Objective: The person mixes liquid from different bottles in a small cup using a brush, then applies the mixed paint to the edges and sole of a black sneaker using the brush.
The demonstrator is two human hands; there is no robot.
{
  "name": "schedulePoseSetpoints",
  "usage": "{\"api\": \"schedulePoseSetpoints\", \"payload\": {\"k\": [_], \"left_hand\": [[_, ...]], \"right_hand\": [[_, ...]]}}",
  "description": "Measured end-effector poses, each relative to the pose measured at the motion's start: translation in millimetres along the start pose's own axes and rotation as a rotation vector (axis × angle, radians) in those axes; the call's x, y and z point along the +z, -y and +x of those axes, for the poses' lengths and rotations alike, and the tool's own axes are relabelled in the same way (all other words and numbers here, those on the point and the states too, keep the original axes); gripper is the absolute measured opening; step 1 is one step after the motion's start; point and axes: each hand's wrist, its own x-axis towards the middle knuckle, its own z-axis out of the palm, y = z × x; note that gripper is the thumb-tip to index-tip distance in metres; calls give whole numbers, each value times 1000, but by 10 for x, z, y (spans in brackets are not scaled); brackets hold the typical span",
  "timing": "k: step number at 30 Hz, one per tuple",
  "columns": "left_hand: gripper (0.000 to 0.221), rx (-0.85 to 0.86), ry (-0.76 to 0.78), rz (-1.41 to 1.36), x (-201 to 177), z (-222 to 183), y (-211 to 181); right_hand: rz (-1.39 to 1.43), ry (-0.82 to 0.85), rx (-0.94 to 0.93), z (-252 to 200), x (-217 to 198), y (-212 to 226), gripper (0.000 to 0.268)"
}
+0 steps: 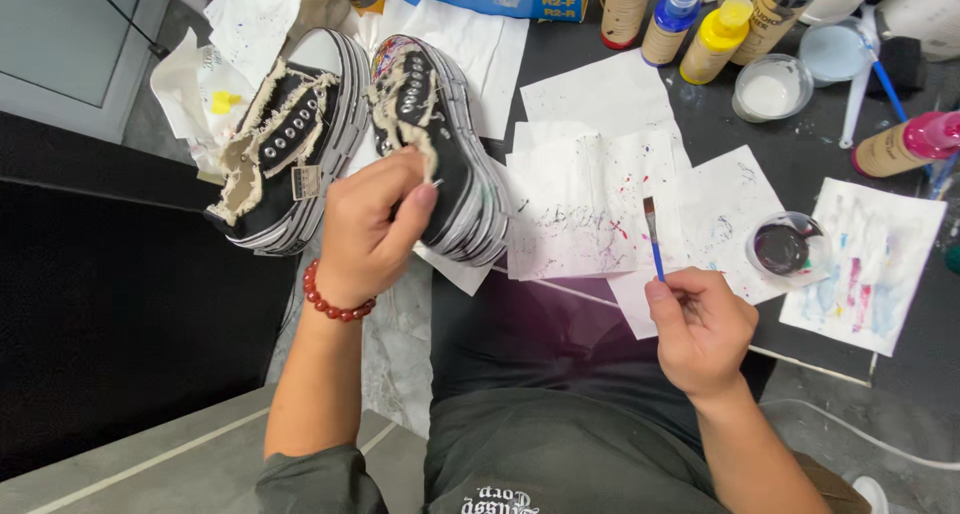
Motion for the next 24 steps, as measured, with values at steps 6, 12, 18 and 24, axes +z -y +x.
{"api": "schedulePoseSetpoints", "payload": {"k": [6, 12, 18, 24], "left_hand": [[28, 86, -210, -82, -257, -354, 320], [33, 20, -239, -213, -281, -535, 455], [25, 12, 16, -138, -419, -327, 170], [18, 30, 269, 122, -238, -118, -129]], "right_hand": [[-3, 54, -25, 115, 19, 159, 3], [-20, 69, 0, 133, 16, 185, 4], [12, 74, 13, 107, 6, 152, 4], [54, 62, 12, 108, 1, 149, 4]]}}
